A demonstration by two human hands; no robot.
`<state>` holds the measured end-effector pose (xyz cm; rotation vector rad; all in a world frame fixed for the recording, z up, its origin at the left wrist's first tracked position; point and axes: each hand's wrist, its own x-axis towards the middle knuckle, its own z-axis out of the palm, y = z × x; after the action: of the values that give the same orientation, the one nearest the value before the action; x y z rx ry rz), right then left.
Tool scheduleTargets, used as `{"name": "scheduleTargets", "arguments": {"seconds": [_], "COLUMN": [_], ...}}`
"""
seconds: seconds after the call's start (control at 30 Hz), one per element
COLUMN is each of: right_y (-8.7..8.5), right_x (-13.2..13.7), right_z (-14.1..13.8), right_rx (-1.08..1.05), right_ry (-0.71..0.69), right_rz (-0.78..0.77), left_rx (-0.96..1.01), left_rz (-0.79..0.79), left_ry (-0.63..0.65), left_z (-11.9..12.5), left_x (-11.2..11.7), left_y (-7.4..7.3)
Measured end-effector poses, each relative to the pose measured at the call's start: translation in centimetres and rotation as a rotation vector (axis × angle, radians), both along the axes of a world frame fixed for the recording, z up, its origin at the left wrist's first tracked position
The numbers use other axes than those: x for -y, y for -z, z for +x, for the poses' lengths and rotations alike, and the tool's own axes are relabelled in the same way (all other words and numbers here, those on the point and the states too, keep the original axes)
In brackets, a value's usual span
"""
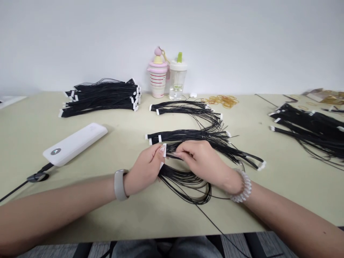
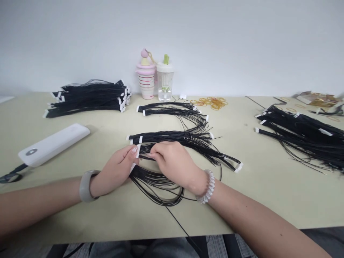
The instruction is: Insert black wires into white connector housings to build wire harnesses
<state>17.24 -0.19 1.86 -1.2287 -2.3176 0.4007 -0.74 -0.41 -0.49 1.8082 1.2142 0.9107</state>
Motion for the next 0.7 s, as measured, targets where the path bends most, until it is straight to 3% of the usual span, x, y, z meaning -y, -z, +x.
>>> {"name": "scheduleTargets", "arguments": {"seconds": [0.1, 0.27, 0.43, 0.53, 0.6, 0.7], "right_y": [0.1, 0.3, -1.5, -2.9, -3.6, -3.7], "right_x": [-0.7, -1.1, -0.6, -0.3, -0.1, 0.5], "right_z": [0.8, 1.3, 2.7, 4.1, 4.7, 4.3], "right_rx": [-0.013, -0.027, -0.177, -0.154, -0.017, 0.214], "right_ry": [0.026, -0.020, 0.159, 0.244, 0.189, -0.075], "right_rz": [-0.102, -0.080, 0.057, 0.105, 0.001, -0.321], "left_rx": [0.028, 0.063, 0.151, 0.242, 0.284, 0.304], "left_rz": [-0.025, -0.063, -0.177, -0.236, -0.249, -0.250], "left_ry": [-0.019, -0.083, -0.161, -0.166, -0.168, -0.184], "left_z": [-0.1, -0.1, -0.1, -0.1, -0.1, -0.1], "left_x": [-0.1, -0.2, -0.5, -0.7, -0.8, -0.8], "left_y": [0.1, 0.1, 0.2, 0.5, 0.6, 0.7]}}
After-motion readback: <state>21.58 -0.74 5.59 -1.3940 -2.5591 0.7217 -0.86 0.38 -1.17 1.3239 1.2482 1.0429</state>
